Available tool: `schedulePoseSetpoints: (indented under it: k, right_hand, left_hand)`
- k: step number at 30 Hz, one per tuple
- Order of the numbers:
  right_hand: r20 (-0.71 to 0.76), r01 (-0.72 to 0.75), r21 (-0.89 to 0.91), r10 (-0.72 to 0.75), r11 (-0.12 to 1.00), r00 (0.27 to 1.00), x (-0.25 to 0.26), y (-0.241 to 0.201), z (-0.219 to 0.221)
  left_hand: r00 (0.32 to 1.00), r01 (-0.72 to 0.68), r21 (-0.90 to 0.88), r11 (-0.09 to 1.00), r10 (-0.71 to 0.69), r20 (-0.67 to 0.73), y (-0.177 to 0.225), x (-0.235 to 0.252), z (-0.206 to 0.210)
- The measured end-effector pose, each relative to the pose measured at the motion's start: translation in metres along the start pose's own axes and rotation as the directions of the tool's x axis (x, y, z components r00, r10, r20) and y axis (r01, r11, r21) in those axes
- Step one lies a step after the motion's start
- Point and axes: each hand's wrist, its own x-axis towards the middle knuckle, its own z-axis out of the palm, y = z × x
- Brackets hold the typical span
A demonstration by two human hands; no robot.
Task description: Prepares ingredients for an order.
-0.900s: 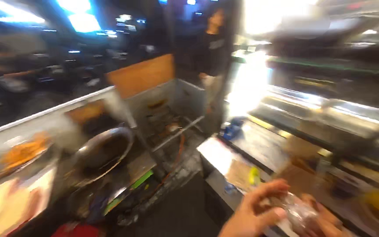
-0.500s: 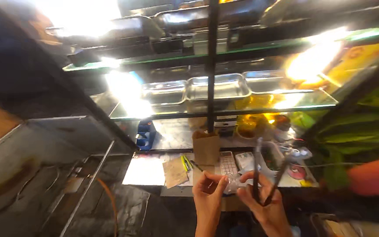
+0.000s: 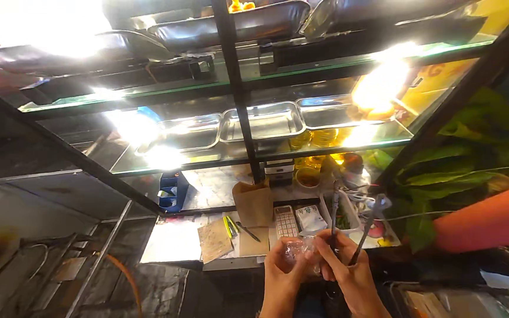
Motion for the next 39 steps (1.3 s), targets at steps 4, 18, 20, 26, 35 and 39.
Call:
schedulePoseSetpoints:
  k: [4,18,20,26,35,39]
  right_hand:
    - [-0.004,-0.163,0.225,0.168,0.961,0.986,0.01,0.006,-0.018]
    - [-0.03,-0.071,-0.241,0.066,0.968,0.997,0.045,0.044,-0.098]
    - [-0.003,-0.218,-0.098,0.219,0.971,0.976,0.054,0.039,-0.106]
    - [0.088,-0.426,0.215,0.417,0.879,0.904,0.064,0.046,-0.121]
    - [0.085,-0.333,0.042,0.329,0.942,0.941,0.053,0.066,-0.132]
    - [0.066,-0.17,-0.18,0.185,0.969,0.981,0.059,0.072,-0.139]
  left_hand:
    - [0.971,0.225,-0.276,0.934,-0.238,-0.014,-0.011,0.008,0.013]
    - [0.841,0.411,-0.395,0.822,-0.509,-0.184,-0.062,0.051,0.061]
    - [0.834,0.435,-0.372,0.82,-0.523,-0.178,-0.068,0.055,0.065]
    - [0.921,0.292,-0.102,0.951,-0.308,-0.237,-0.094,0.056,0.068]
    - [0.975,0.081,0.366,0.927,0.003,-0.223,-0.12,0.059,0.057]
    - [0.966,0.125,0.442,0.888,-0.007,-0.258,-0.122,0.064,0.056]
